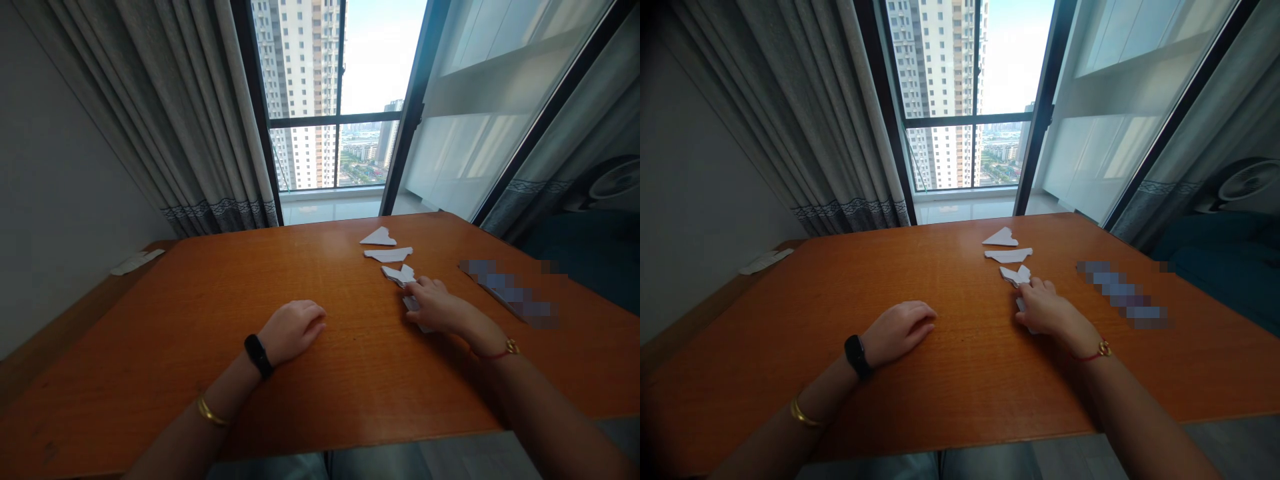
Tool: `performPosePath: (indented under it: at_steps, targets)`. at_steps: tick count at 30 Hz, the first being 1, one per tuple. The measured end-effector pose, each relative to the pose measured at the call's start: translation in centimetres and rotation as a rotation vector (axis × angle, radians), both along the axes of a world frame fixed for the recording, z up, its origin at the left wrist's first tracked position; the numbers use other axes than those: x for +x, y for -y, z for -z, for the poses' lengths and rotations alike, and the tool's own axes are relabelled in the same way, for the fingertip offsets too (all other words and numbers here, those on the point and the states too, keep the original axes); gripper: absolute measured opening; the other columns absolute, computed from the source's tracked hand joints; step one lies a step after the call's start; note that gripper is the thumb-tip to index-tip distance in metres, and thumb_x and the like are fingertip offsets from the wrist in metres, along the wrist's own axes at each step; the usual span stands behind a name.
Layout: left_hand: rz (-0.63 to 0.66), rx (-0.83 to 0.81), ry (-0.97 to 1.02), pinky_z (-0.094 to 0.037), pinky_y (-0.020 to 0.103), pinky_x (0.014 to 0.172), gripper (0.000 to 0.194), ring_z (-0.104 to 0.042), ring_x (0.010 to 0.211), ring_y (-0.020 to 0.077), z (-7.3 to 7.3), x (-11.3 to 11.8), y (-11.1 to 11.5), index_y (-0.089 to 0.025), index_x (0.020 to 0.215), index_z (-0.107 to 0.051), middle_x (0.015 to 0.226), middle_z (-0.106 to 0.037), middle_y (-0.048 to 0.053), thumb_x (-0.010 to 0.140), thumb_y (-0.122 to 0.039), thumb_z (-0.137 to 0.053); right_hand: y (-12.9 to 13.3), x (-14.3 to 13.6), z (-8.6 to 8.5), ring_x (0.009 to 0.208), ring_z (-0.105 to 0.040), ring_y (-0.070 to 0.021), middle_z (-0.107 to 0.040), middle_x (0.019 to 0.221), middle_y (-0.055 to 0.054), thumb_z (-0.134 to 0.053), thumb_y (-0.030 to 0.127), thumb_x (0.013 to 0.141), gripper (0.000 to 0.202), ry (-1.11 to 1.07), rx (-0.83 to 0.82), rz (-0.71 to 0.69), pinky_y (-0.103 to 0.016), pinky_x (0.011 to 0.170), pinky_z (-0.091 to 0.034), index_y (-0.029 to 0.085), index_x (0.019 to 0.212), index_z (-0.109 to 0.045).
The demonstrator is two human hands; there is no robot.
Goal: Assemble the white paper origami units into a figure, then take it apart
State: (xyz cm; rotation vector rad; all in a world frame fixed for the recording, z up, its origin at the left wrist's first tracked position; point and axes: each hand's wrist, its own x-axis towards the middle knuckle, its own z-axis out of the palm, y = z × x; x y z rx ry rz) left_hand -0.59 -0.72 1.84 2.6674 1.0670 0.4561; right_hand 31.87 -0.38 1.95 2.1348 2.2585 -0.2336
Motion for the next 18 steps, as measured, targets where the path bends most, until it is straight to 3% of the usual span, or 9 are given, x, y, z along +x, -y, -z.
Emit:
performPosePath:
  at_steps: [9,18]
  targets:
    - [0.006,0.0,-0.001,-0.045,0.03,0.086,0.017,-0.059,0.093,0.0184,-0.08,-0.03,0.07,-0.02,0.1,-0.06,0.099,-0.065,0.004,0.09,-0.028,-0.049,0.17,0.24,-0.35,0.102,-0.048,-0.032,-0.052,0.11,-0.015,-0.059,0.028,0.069,0.044,-0.023,0.0,-0.016,-0.039,0.087,-0.039,0.016,0.111,-0.061]
    - [0.004,-0.012,-0.017,-0.045,0.03,0.085,0.018,-0.059,0.093,0.0186,-0.11,0.0,0.02,-0.019,0.1,-0.06,0.099,-0.065,0.004,0.09,-0.028,-0.048,-0.14,0.79,0.0,0.104,-0.048,-0.032,-0.052,0.112,-0.014,-0.061,0.035,0.068,0.045,-0.017,-0.011,-0.006,-0.038,0.088,-0.037,0.018,0.11,-0.06]
